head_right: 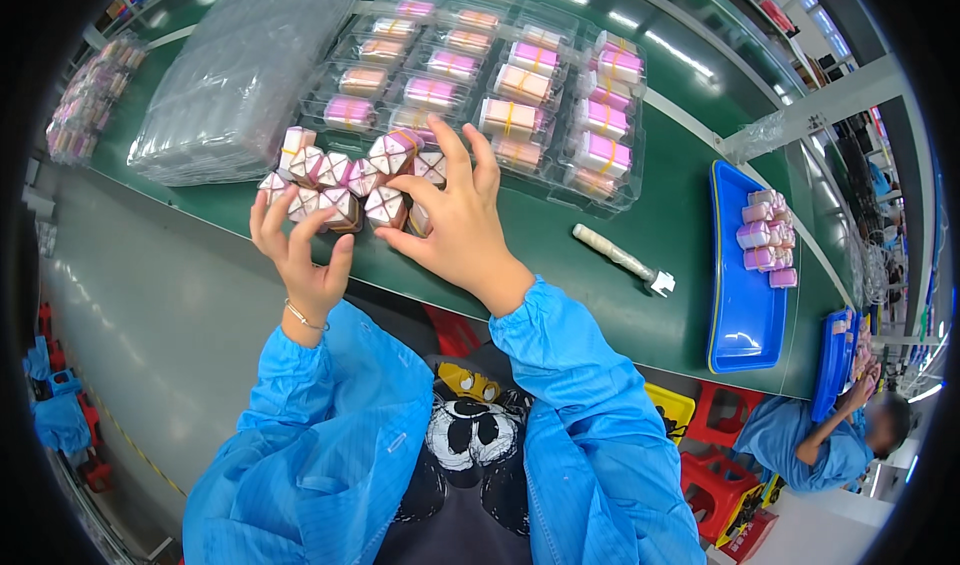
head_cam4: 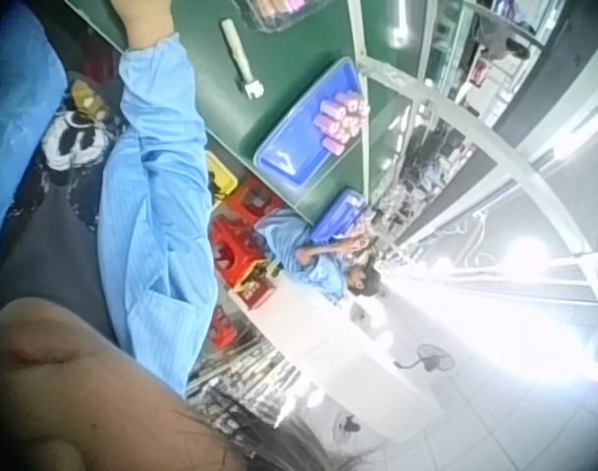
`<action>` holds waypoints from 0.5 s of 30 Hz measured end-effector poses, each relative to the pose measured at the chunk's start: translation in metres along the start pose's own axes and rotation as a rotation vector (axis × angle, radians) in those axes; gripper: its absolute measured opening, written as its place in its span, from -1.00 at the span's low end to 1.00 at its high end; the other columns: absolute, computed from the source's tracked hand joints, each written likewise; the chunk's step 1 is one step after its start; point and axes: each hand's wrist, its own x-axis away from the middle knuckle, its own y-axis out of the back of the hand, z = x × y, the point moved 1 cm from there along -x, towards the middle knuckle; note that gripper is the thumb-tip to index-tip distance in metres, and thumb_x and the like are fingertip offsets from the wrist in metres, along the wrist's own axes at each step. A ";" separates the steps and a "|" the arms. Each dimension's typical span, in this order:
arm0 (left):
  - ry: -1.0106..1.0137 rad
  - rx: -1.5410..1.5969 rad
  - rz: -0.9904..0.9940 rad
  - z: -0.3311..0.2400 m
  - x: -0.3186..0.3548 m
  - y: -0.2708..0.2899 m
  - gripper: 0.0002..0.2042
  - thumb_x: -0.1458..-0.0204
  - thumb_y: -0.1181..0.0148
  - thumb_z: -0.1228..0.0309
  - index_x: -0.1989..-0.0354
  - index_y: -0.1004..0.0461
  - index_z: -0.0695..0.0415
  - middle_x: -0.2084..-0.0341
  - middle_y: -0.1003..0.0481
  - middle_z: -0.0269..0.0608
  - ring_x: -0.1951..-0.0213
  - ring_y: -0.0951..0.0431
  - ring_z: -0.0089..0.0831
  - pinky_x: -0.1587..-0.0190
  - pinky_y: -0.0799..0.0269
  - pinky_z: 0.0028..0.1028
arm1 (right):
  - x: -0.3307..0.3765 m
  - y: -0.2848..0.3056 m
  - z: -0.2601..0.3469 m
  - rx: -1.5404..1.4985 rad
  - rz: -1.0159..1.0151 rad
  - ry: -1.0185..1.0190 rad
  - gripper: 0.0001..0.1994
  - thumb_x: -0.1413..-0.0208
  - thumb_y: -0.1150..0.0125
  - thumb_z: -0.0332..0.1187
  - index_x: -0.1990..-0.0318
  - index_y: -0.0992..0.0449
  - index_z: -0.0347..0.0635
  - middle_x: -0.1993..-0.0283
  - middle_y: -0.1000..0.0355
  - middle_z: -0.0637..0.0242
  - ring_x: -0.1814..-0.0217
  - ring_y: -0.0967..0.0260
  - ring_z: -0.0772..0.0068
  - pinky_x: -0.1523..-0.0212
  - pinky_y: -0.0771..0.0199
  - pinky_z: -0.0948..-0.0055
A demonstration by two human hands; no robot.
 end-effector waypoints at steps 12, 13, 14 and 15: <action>0.007 -0.028 0.155 -0.033 -0.038 0.008 -0.60 0.27 -0.43 0.06 0.20 -0.58 -0.13 -0.14 -0.30 -0.26 -0.26 -0.10 -0.07 -0.28 0.15 -0.07 | 0.024 0.031 -0.014 -0.056 0.033 -0.058 -0.51 0.35 -0.55 -0.27 0.12 -0.57 0.04 -0.23 -0.18 0.20 -0.23 -0.08 0.01 -0.13 -0.23 0.12; -0.006 0.003 0.118 -0.031 -0.035 0.008 -0.61 0.27 -0.44 0.08 0.21 -0.58 -0.14 -0.12 -0.31 -0.26 -0.25 -0.10 -0.07 -0.28 0.14 -0.08 | 0.025 0.035 -0.014 -0.080 0.027 -0.057 -0.52 0.33 -0.54 -0.30 0.12 -0.56 0.01 -0.16 -0.25 0.22 -0.17 -0.16 0.08 -0.08 -0.28 0.17; -0.019 0.033 0.079 -0.030 -0.033 0.009 -0.63 0.27 -0.44 0.09 0.22 -0.58 -0.14 -0.10 -0.33 -0.26 -0.25 -0.10 -0.08 -0.28 0.13 -0.08 | 0.024 0.039 -0.013 -0.103 0.020 -0.053 -0.52 0.31 -0.53 -0.34 0.11 -0.56 -0.02 -0.09 -0.32 0.23 -0.11 -0.24 0.15 -0.04 -0.33 0.23; -0.076 0.040 0.003 -0.035 -0.033 0.013 -0.66 0.28 -0.46 0.15 0.27 -0.58 -0.11 0.00 -0.41 -0.29 -0.15 -0.25 -0.11 -0.21 -0.07 -0.12 | 0.026 0.046 -0.012 -0.196 -0.031 -0.105 -0.53 0.29 -0.52 -0.36 0.11 -0.55 -0.07 0.01 -0.39 0.25 0.01 -0.31 0.24 0.06 -0.37 0.32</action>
